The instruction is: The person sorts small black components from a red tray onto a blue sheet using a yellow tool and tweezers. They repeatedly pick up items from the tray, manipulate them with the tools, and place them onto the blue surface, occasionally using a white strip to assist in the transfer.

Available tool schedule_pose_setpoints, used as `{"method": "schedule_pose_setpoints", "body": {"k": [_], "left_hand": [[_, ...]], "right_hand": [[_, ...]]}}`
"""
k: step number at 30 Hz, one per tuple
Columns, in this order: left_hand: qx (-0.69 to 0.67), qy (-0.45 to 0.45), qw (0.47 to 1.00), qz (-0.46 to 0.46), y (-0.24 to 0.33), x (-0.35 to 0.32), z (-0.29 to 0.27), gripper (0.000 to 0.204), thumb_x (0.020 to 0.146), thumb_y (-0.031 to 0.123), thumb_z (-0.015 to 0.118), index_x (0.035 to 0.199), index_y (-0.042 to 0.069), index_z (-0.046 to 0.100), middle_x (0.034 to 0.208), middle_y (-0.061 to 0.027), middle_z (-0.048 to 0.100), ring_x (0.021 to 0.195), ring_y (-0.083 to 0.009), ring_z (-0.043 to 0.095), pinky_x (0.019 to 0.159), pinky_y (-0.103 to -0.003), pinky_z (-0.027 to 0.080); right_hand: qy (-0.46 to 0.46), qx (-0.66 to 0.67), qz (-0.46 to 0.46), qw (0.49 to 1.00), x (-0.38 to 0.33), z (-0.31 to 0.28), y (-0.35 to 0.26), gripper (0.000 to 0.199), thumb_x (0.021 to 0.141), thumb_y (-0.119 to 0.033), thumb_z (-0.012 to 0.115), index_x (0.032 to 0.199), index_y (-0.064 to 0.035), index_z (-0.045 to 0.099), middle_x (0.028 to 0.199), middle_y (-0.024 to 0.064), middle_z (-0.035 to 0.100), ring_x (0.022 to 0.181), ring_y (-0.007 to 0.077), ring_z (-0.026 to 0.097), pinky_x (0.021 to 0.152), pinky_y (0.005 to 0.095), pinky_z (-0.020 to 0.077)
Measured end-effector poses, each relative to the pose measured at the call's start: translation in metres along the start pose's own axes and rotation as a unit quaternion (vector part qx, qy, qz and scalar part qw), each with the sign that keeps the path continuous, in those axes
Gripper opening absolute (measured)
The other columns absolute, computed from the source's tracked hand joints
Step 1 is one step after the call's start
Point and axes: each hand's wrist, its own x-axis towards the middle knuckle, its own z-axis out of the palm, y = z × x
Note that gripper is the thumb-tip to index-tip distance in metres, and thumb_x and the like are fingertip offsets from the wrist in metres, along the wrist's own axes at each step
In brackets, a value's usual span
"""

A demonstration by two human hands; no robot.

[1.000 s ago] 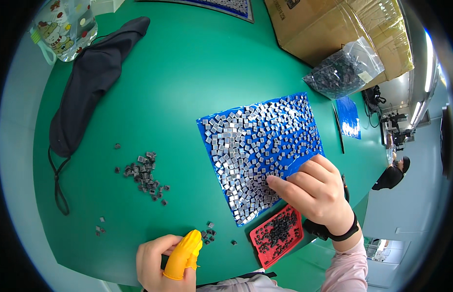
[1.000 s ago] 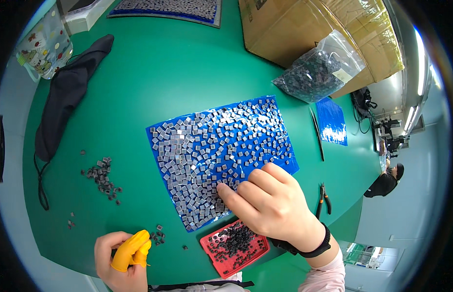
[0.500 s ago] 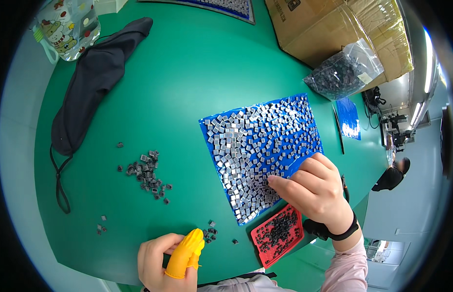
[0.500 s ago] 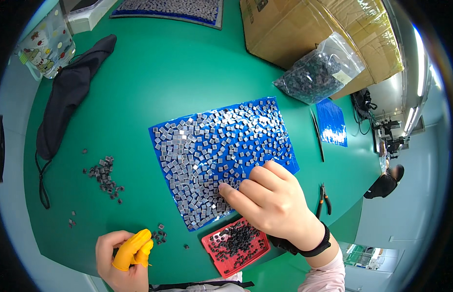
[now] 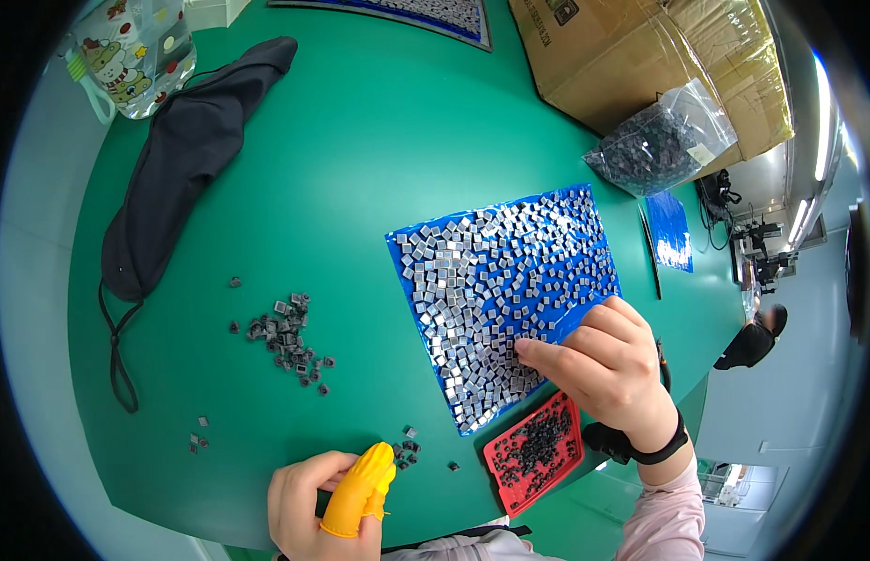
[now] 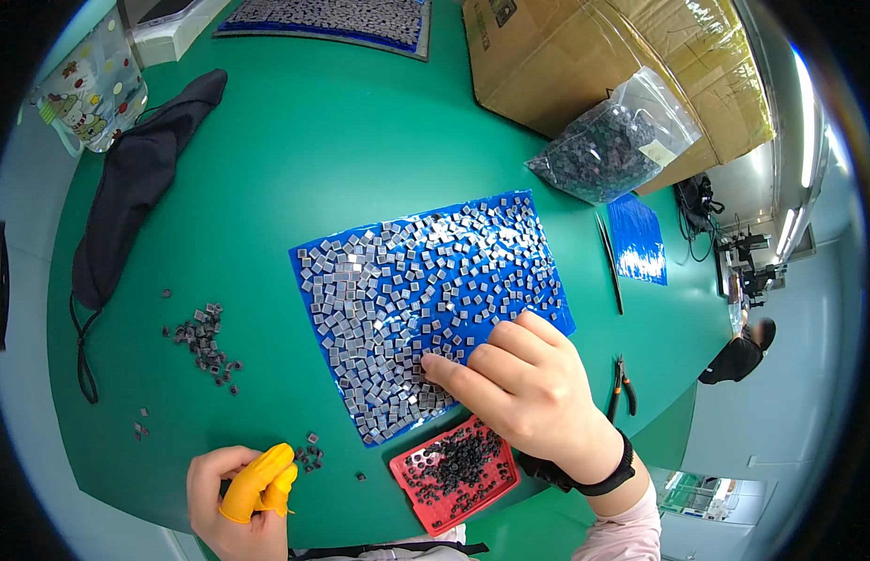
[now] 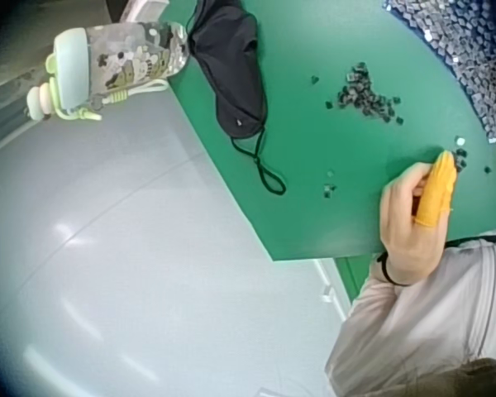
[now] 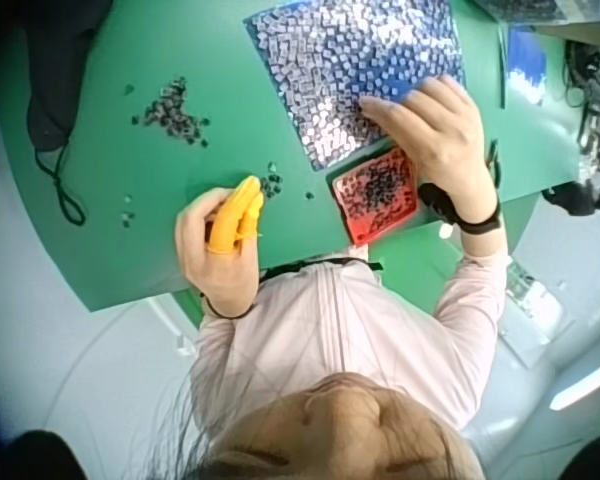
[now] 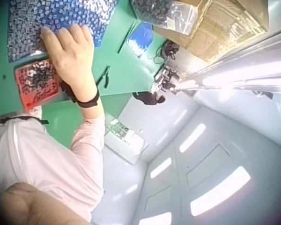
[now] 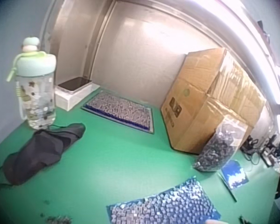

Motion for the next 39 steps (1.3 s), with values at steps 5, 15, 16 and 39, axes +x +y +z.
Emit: {"method": "schedule_pose_setpoints", "body": {"k": [5, 15, 16, 39], "left_hand": [[-0.002, 0.002, 1.0, 0.002, 0.0001, 0.0006, -0.0002, 0.022, 0.072, 0.006, 0.079, 0.09, 0.004, 0.067, 0.094, -0.0032, 0.063, 0.077, -0.0226, 0.058, 0.067, -0.033, 0.047], [0.012, 0.006, 1.0, 0.001, 0.0007, 0.0004, 0.0003, 0.021, 0.072, 0.01, 0.08, 0.089, 0.005, 0.069, 0.093, -0.0028, 0.063, 0.076, -0.0221, 0.058, 0.067, -0.033, 0.047], [0.014, 0.005, 1.0, 0.002, 0.0007, 0.0003, 0.0004, 0.021, 0.073, 0.011, 0.08, 0.089, 0.005, 0.069, 0.093, -0.0028, 0.063, 0.076, -0.0221, 0.058, 0.067, -0.033, 0.047], [0.01, 0.007, 1.0, 0.007, 0.0009, -0.0008, 0.0011, 0.021, 0.072, 0.009, 0.08, 0.09, 0.005, 0.071, 0.093, -0.0031, 0.062, 0.076, -0.0219, 0.056, 0.066, -0.033, 0.046]], "right_hand": [[-0.011, 0.001, 0.007, 1.0, -0.0009, -0.0022, -0.0006, 0.029, 0.069, -0.012, 0.062, 0.096, -0.0094, 0.071, 0.064, -0.0027, 0.04, 0.06, 0.0135, 0.042, 0.055, 0.0287, 0.033], [-0.011, 0.022, 0.014, 1.0, -0.0019, -0.0032, -0.0018, 0.029, 0.068, -0.012, 0.063, 0.096, -0.0109, 0.071, 0.063, -0.0033, 0.04, 0.06, 0.013, 0.042, 0.056, 0.0285, 0.0327], [-0.011, 0.023, 0.016, 1.0, -0.0023, -0.0033, -0.002, 0.029, 0.068, -0.012, 0.063, 0.096, -0.0109, 0.071, 0.063, -0.0033, 0.04, 0.06, 0.013, 0.042, 0.056, 0.0286, 0.0326], [-0.005, 0.019, 0.043, 0.999, -0.0054, -0.0047, -0.0055, 0.029, 0.068, -0.009, 0.077, 0.097, -0.0098, 0.072, 0.062, -0.0043, 0.043, 0.058, 0.0133, 0.043, 0.054, 0.0295, 0.0336]]}}
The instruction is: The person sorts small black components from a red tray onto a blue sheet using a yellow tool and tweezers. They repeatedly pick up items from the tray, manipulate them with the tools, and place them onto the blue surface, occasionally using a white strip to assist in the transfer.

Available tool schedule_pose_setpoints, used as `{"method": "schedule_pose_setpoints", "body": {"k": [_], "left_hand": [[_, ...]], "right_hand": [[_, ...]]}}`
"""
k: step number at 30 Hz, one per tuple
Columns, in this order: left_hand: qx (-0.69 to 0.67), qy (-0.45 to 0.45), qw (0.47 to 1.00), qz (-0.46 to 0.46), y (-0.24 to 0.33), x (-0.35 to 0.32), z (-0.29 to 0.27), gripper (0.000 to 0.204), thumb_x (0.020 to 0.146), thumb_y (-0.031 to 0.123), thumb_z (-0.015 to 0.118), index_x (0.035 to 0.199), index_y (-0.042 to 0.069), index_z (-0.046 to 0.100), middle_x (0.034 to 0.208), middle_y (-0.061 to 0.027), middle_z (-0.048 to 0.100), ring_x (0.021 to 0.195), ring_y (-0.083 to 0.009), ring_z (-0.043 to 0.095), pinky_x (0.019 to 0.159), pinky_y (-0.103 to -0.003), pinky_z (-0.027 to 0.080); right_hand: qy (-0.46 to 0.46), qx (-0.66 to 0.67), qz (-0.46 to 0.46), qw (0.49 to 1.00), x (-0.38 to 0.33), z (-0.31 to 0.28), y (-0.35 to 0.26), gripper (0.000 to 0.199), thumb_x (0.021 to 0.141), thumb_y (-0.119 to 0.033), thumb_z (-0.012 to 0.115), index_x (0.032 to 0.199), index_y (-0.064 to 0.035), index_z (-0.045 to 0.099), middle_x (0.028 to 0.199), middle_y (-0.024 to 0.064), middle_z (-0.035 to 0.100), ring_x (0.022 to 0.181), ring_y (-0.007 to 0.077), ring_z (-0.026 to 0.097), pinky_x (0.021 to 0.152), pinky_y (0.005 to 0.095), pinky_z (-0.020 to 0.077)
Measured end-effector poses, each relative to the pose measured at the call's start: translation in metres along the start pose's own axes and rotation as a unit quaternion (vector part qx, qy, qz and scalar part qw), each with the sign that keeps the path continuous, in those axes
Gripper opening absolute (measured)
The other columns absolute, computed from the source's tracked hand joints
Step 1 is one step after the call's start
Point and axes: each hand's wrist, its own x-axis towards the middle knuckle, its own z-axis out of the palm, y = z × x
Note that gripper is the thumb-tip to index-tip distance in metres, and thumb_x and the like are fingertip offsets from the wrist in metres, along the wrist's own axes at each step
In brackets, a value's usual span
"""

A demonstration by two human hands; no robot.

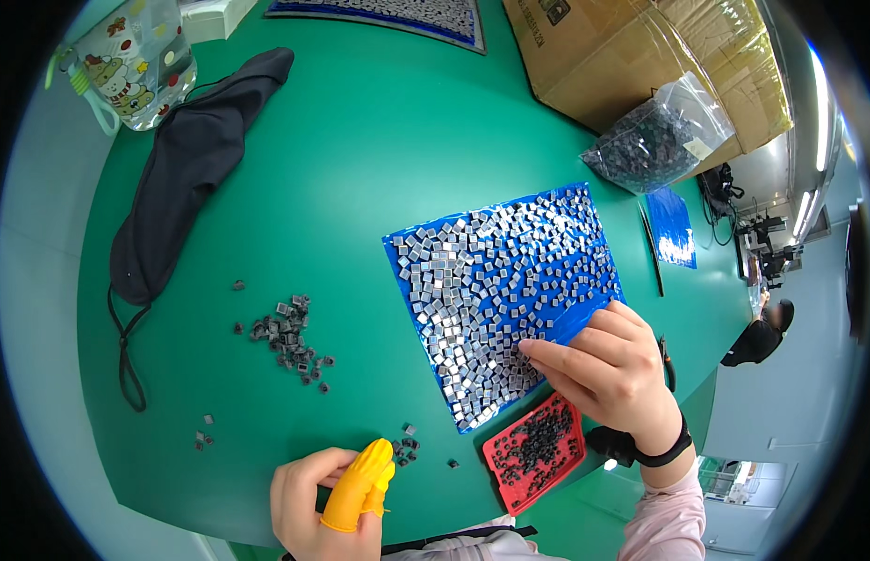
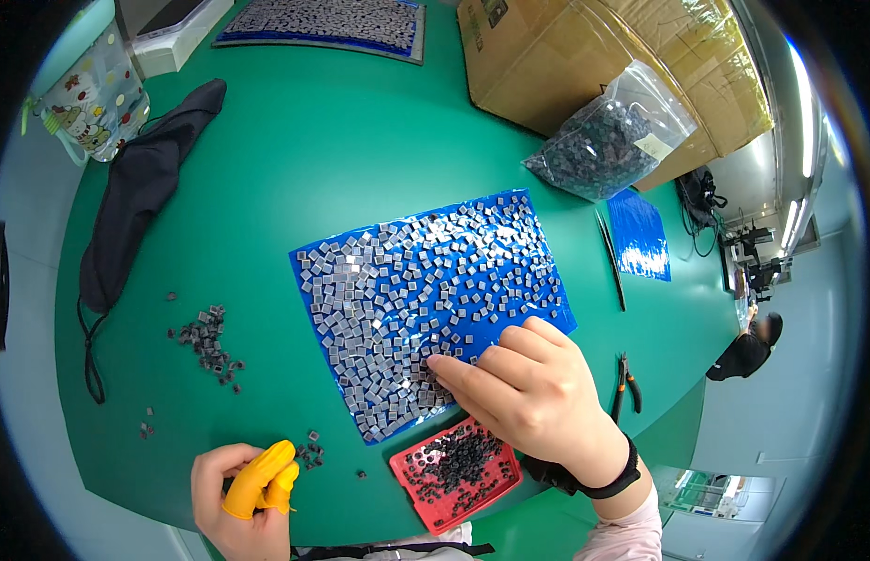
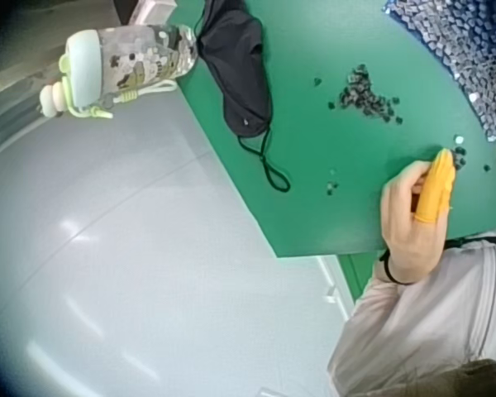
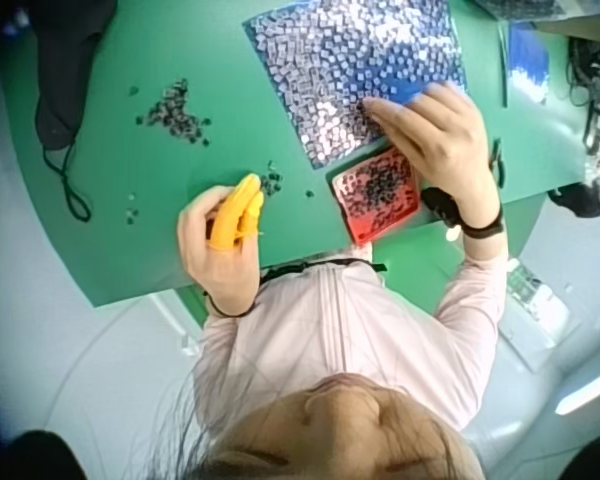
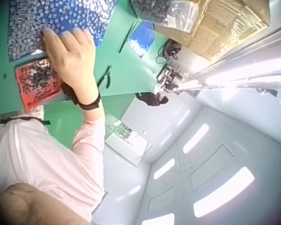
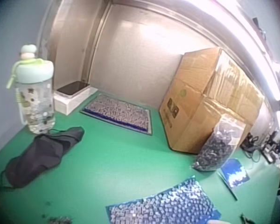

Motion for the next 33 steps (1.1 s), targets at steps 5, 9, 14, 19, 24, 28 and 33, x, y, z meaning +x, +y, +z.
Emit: {"method": "schedule_pose_setpoints", "body": {"k": [5, 9, 14, 19, 24, 28, 33], "left_hand": [[0.001, 0.004, 1.0, 0.002, -0.0006, -0.0002, 0.0008, 0.02, 0.072, 0.009, 0.079, 0.09, 0.005, 0.071, 0.093, -0.003, 0.062, 0.076, -0.0221, 0.057, 0.066, -0.033, 0.046], [0.003, 0.004, 1.0, 0.0, 0.0001, -0.0003, 0.0005, 0.02, 0.073, 0.009, 0.079, 0.09, 0.004, 0.07, 0.093, -0.0035, 0.062, 0.077, -0.0227, 0.057, 0.067, -0.033, 0.046], [0.012, 0.002, 1.0, -0.002, 0.0019, 0.0001, -0.0002, 0.021, 0.074, 0.01, 0.079, 0.091, 0.004, 0.07, 0.093, -0.0044, 0.061, 0.077, -0.0241, 0.057, 0.068, -0.035, 0.047], [0.024, 0.009, 1.0, 0.01, 0.0022, 0.0007, 0.0013, 0.021, 0.074, 0.01, 0.078, 0.092, 0.004, 0.07, 0.092, -0.0052, 0.061, 0.078, -0.0246, 0.057, 0.069, -0.035, 0.047], [0.025, 0.008, 1.0, 0.012, 0.003, 0.0001, 0.0003, 0.021, 0.074, 0.01, 0.078, 0.093, 0.004, 0.07, 0.093, -0.0054, 0.061, 0.078, -0.0247, 0.057, 0.068, -0.035, 0.047], [0.014, 0.005, 1.0, 0.01, 0.0028, 0.0002, -0.001, 0.022, 0.074, 0.009, 0.078, 0.094, 0.004, 0.071, 0.093, -0.0055, 0.061, 0.078, -0.025, 0.057, 0.068, -0.035, 0.047], [0.013, 0.001, 1.0, 0.003, 0.0024, -0.0017, -0.0009, 0.02, 0.076, 0.01, 0.076, 0.096, 0.006, 0.071, 0.094, -0.0053, 0.061, 0.08, -0.0255, 0.057, 0.07, -0.036, 0.046]], "right_hand": [[-0.011, 0.005, 0.003, 1.0, -0.0005, -0.0003, -0.0004, 0.027, 0.07, -0.01, 0.077, 0.096, -0.0098, 0.071, 0.062, -0.004, 0.044, 0.058, 0.0134, 0.044, 0.054, 0.0296, 0.0339], [-0.009, 0.006, 0.004, 1.0, -0.0005, -0.0001, -0.0007, 0.027, 0.07, -0.01, 0.077, 0.096, -0.0099, 0.071, 0.061, -0.0039, 0.044, 0.059, 0.0134, 0.044, 0.055, 0.0293, 0.0342], [-0.008, 0.002, 0.011, 1.0, -0.0004, -0.0014, -0.0016, 0.027, 0.071, -0.01, 0.076, 0.098, -0.0095, 0.071, 0.062, -0.0039, 0.045, 0.059, 0.0136, 0.045, 0.055, 0.0291, 0.0351], [-0.012, 0.008, 0.01, 1.0, 0.0, -0.0006, -0.0015, 0.028, 0.072, -0.01, 0.075, 0.099, -0.0092, 0.071, 0.063, -0.0035, 0.047, 0.06, 0.0142, 0.046, 0.055, 0.0292, 0.0362], [-0.01, 0.021, 0.013, 1.0, -0.0012, 0.0006, -0.0006, 0.026, 0.073, -0.01, 0.075, 0.099, -0.0099, 0.071, 0.063, -0.0031, 0.047, 0.061, 0.0147, 0.047, 0.056, 0.0293, 0.0372], [-0.009, 0.027, 0.019, 0.999, -0.0018, 0.0013, -0.0005, 0.025, 0.073, -0.01, 0.075, 0.098, -0.0113, 0.071, 0.063, -0.0033, 0.047, 0.06, 0.0146, 0.047, 0.056, 0.0294, 0.0375], [-0.01, 0.029, 0.022, 0.999, -0.0015, -0.0009, -0.0021, 0.028, 0.073, -0.011, 0.075, 0.101, -0.012, 0.072, 0.062, -0.0036, 0.046, 0.06, 0.0144, 0.047, 0.056, 0.0296, 0.0375]]}}
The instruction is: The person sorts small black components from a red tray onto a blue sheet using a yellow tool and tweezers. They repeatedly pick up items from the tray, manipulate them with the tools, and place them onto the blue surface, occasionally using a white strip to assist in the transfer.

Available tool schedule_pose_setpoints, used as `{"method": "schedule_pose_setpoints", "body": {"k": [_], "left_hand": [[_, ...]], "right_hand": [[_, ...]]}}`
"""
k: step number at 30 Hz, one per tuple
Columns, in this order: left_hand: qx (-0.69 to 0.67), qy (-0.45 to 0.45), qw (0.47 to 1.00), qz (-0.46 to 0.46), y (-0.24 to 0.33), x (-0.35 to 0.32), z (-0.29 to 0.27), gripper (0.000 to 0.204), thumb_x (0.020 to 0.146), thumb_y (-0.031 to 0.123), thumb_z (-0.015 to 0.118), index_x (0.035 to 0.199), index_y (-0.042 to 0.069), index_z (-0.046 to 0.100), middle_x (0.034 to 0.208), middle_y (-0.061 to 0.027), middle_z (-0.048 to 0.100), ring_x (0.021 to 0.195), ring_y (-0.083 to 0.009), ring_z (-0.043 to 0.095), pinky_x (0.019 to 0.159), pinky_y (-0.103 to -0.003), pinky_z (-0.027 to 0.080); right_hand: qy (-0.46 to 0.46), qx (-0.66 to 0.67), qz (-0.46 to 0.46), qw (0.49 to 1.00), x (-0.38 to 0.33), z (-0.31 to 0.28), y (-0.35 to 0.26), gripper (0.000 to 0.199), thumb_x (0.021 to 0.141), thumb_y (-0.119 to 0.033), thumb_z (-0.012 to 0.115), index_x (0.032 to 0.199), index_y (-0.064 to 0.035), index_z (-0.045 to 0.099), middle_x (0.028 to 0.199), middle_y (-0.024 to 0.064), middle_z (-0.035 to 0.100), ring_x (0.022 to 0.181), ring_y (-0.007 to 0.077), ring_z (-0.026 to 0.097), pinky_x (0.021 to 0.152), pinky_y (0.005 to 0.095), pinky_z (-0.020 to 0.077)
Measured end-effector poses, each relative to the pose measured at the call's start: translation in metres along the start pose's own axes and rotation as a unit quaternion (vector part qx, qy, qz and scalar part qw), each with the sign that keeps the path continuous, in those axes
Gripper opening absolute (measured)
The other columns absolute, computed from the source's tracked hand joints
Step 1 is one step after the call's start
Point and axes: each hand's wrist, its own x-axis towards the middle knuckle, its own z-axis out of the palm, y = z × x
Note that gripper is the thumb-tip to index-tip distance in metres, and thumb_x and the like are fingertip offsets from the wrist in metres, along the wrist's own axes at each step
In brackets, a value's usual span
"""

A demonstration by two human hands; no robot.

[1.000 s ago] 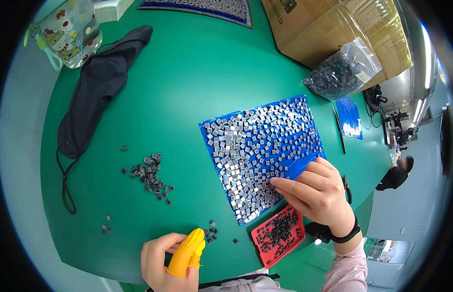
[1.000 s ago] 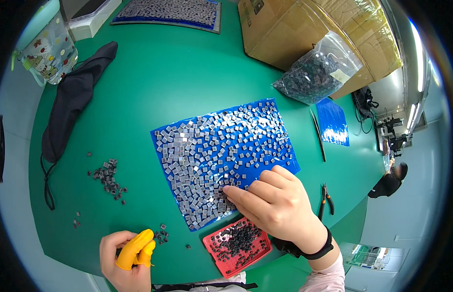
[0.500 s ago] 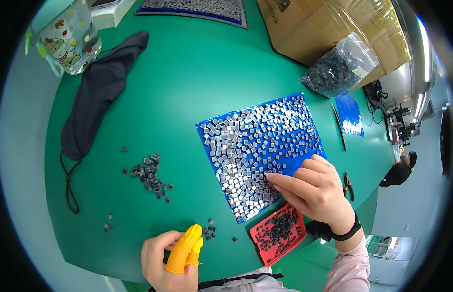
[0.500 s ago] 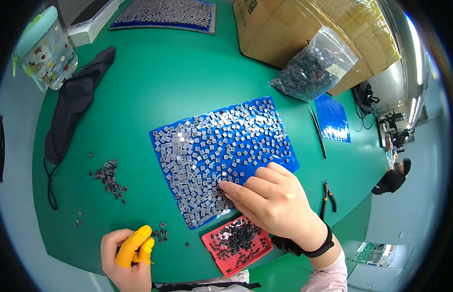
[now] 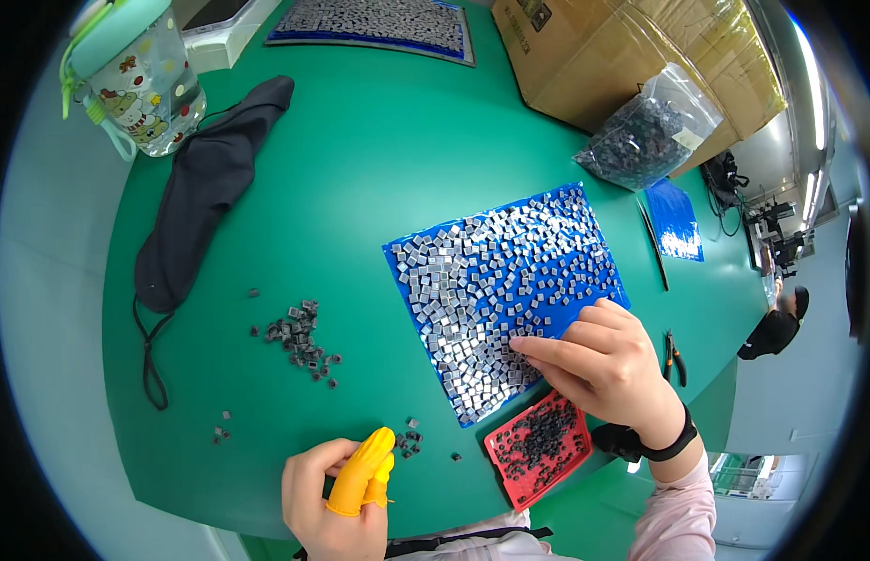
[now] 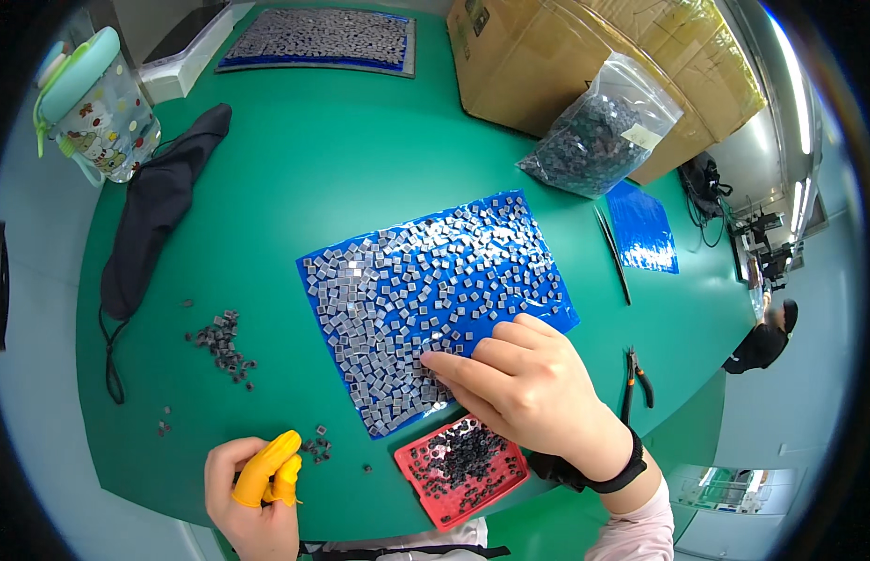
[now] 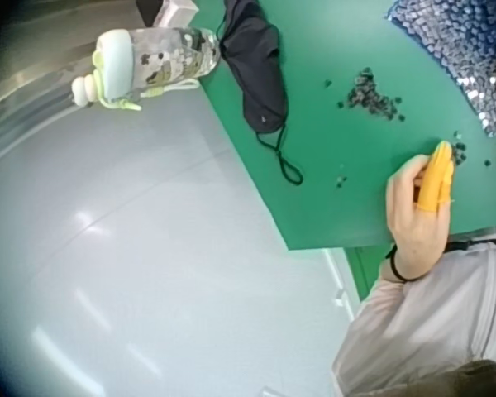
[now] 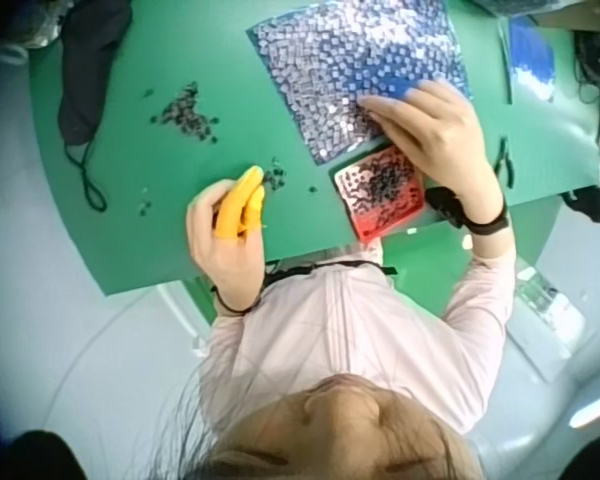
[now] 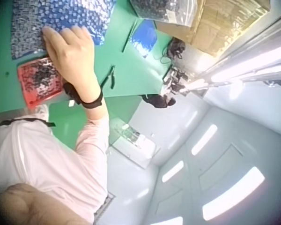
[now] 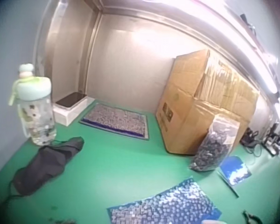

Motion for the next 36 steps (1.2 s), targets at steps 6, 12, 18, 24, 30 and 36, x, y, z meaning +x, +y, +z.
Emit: {"method": "schedule_pose_setpoints", "body": {"k": [6, 12, 18, 24, 30, 36], "left_hand": [[0.01, 0.007, 1.0, 0.001, 0.002, 0.0, 0.003, 0.02, 0.079, 0.011, 0.075, 0.097, 0.007, 0.071, 0.095, -0.0056, 0.061, 0.081, -0.0263, 0.058, 0.071, -0.036, 0.046], [0.015, 0.022, 1.0, -0.004, -0.002, -0.001, 0.004, 0.02, 0.08, 0.009, 0.073, 0.1, 0.006, 0.071, 0.094, -0.0067, 0.061, 0.081, -0.027, 0.059, 0.072, -0.035, 0.047], [0.013, 0.016, 1.0, -0.009, -0.005, -0.001, 0.011, 0.021, 0.077, 0.002, 0.071, 0.098, 0.004, 0.069, 0.09, -0.0061, 0.061, 0.078, -0.0226, 0.059, 0.068, -0.031, 0.047], [0.028, -0.006, 0.999, -0.02, 0.009, 0.005, 0.01, 0.019, 0.074, 0.006, 0.078, 0.093, 0.005, 0.073, 0.09, -0.005, 0.061, 0.08, -0.0229, 0.059, 0.069, -0.031, 0.047], [0.043, 0.02, 0.995, -0.084, 0.008, -0.005, 0.012, 0.016, 0.069, -0.004, 0.068, 0.085, -0.001, 0.066, 0.087, -0.003, 0.055, 0.072, -0.0136, 0.051, 0.064, -0.023, 0.04], [-0.026, 0.026, 0.995, -0.098, -0.006, -0.011, 0.021, 0.015, 0.075, -0.004, 0.064, 0.089, 0.0, 0.06, 0.092, -0.0025, 0.051, 0.074, -0.0114, 0.047, 0.065, -0.023, 0.037]], "right_hand": [[0.014, -0.002, -0.006, 1.0, -0.003, -0.005, -0.001, 0.033, 0.071, -0.011, 0.075, 0.104, -0.0124, 0.072, 0.061, -0.0032, 0.042, 0.058, 0.0143, 0.044, 0.055, 0.0299, 0.0356], [0.115, 0.002, 0.077, 0.99, -0.018, -0.061, -0.022, 0.03, 0.062, -0.005, 0.075, 0.092, -0.0092, 0.075, 0.057, -0.0019, 0.044, 0.055, 0.0152, 0.04, 0.052, 0.0305, 0.0308], [0.151, -0.046, 0.262, 0.952, -0.082, -0.058, -0.012, 0.027, 0.065, 0.006, 0.068, 0.091, -0.0021, 0.072, 0.064, 0.004, 0.051, 0.062, 0.0184, 0.044, 0.055, 0.0309, 0.033], [0.146, -0.032, 0.379, 0.913, -0.139, -0.038, -0.001, 0.027, 0.07, 0.009, 0.066, 0.095, -0.0009, 0.07, 0.079, 0.0082, 0.057, 0.076, 0.0222, 0.052, 0.068, 0.0319, 0.0419], [0.171, -0.018, 0.399, 0.901, -0.156, -0.018, 0.001, 0.033, 0.071, 0.005, 0.069, 0.102, -0.0064, 0.07, 0.099, 0.0087, 0.06, 0.093, 0.0257, 0.056, 0.075, 0.0339, 0.0467], [0.157, -0.061, 0.522, 0.836, -0.196, -0.006, 0.014, 0.055, 0.078, -0.008, 0.073, 0.131, -0.0089, 0.055, 0.128, 0.0122, 0.053, 0.119, 0.0311, 0.049, 0.099, 0.0402, 0.0407]]}}
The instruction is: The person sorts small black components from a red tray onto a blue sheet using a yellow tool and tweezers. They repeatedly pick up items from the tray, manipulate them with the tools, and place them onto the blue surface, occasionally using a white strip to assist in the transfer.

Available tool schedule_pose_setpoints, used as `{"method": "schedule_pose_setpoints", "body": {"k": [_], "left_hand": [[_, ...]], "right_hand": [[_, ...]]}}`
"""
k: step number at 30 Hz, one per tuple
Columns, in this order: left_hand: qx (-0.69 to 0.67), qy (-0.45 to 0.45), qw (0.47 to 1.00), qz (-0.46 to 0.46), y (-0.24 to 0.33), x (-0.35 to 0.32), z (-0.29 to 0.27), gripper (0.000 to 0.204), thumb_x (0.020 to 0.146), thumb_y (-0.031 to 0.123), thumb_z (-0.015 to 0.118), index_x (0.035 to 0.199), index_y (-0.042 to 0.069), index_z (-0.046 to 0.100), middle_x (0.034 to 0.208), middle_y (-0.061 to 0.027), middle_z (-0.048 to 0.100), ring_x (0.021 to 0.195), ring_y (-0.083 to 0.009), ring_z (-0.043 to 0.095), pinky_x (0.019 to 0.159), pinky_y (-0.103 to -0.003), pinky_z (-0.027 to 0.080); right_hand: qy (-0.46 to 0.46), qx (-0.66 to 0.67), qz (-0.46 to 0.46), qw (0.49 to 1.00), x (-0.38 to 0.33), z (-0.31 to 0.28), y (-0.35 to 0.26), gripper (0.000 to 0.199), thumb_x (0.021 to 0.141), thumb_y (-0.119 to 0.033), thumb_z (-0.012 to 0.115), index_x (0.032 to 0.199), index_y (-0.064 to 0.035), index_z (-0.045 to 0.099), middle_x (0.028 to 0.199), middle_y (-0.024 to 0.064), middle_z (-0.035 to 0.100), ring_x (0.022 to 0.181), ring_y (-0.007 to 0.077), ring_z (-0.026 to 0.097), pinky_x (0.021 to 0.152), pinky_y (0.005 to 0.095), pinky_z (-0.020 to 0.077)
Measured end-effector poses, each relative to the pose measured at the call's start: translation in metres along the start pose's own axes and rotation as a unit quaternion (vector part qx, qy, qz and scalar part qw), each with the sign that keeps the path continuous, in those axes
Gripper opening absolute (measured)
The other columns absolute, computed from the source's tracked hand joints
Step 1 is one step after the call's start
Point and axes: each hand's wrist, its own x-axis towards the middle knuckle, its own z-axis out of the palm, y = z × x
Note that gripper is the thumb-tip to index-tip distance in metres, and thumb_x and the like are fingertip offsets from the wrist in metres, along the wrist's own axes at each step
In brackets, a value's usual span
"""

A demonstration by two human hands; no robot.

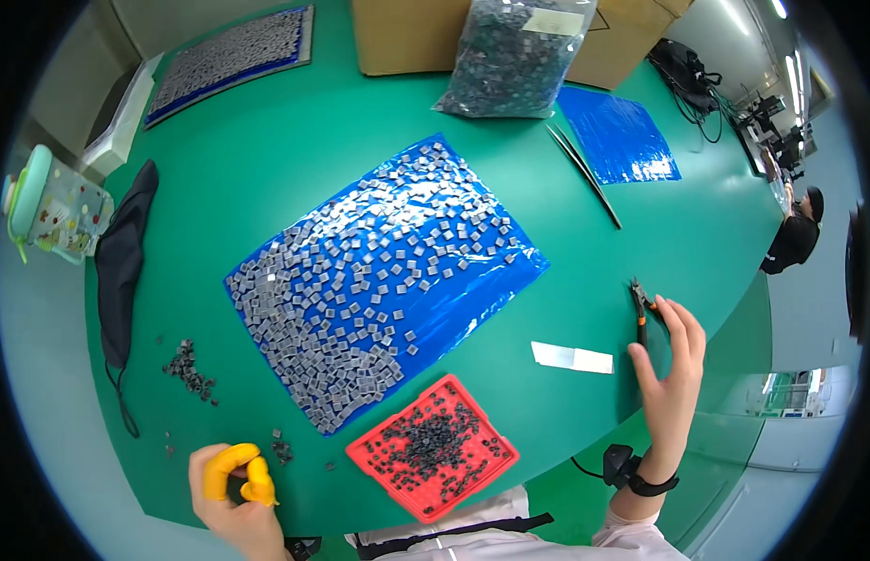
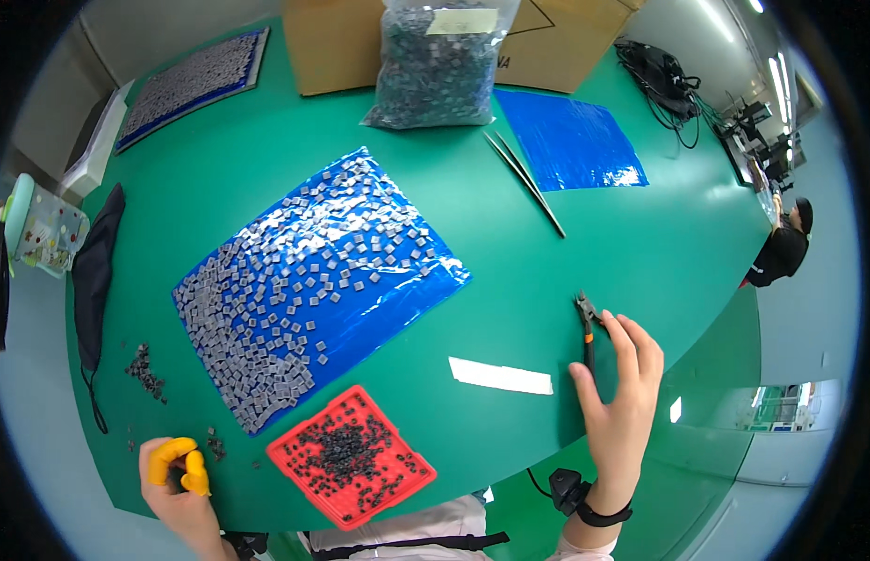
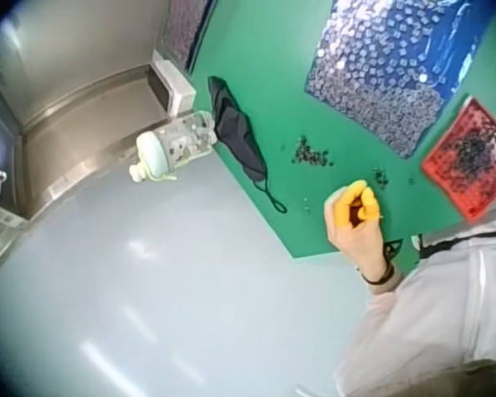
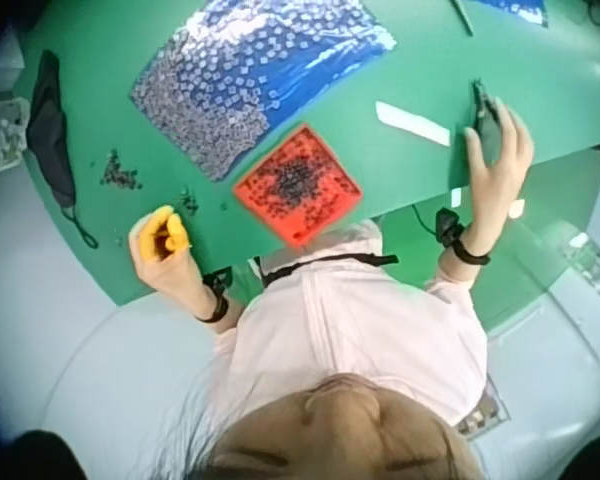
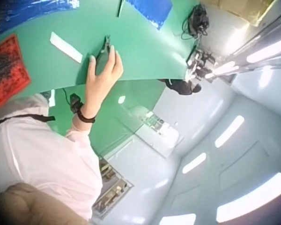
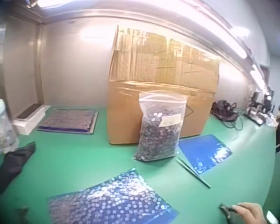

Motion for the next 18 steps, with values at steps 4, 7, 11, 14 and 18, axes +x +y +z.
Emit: {"method": "schedule_pose_setpoints", "body": {"k": [4, 7, 11, 14, 18], "left_hand": [[-0.128, 0.095, 0.987, -0.027, -0.001, -0.007, -0.005, 0.013, 0.079, -0.003, 0.067, 0.091, -0.001, 0.065, 0.091, -0.0077, 0.061, 0.083, -0.0143, 0.058, 0.072, -0.025, 0.047], [-0.197, 0.061, 0.978, 0.038, 0.015, -0.014, -0.01, 0.016, 0.082, -0.006, 0.069, 0.097, -0.004, 0.065, 0.093, -0.0176, 0.068, 0.08, -0.0202, 0.065, 0.078, -0.03, 0.055], [-0.223, -0.045, 0.974, -0.007, 0.036, -0.021, -0.007, 0.018, 0.076, -0.007, 0.073, 0.094, -0.005, 0.068, 0.089, -0.0161, 0.068, 0.079, -0.0205, 0.065, 0.074, -0.029, 0.054], [-0.28, -0.13, 0.951, -0.009, 0.045, -0.022, -0.002, 0.019, 0.073, -0.006, 0.076, 0.09, -0.005, 0.069, 0.086, -0.017, 0.069, 0.074, -0.0216, 0.066, 0.066, -0.027, 0.054], [-0.394, -0.182, 0.9, -0.021, 0.045, -0.03, 0.011, 0.029, 0.073, -0.011, 0.075, 0.101, -0.007, 0.066, 0.09, -0.0204, 0.069, 0.076, -0.0229, 0.068, 0.066, -0.03, 0.056]], "right_hand": [[-0.016, -0.027, 0.044, 0.999, -0.005, 0.01, 0.003, 0.061, 0.08, -0.018, 0.073, 0.135, -0.007, 0.05, 0.134, 0.013, 0.05, 0.124, 0.0311, 0.046, 0.106, 0.0432, 0.0326], [-0.029, -0.055, 0.064, 0.996, -0.003, 0.004, 0.001, 0.059, 0.082, -0.018, 0.072, 0.135, -0.0079, 0.05, 0.134, 0.0126, 0.05, 0.124, 0.0301, 0.046, 0.105, 0.043, 0.0327], [-0.004, -0.039, 0.08, 0.996, -0.011, 0.006, 0.006, 0.051, 0.087, -0.014, 0.066, 0.136, -0.0098, 0.051, 0.129, 0.0142, 0.05, 0.119, 0.0319, 0.049, 0.099, 0.0403, 0.0395], [0.002, -0.077, 0.078, 0.994, -0.015, 0.011, 0.017, 0.036, 0.096, -0.014, 0.054, 0.131, -0.0068, 0.052, 0.119, 0.0146, 0.05, 0.108, 0.0294, 0.052, 0.092, 0.0381, 0.0431], [0.037, 0.08, 0.11, 0.99, -0.017, 0.005, 0.021, 0.029, 0.099, -0.018, 0.047, 0.12, 0.0005, 0.054, 0.11, 0.0117, 0.05, 0.098, 0.0233, 0.051, 0.087, 0.0322, 0.0424]]}}
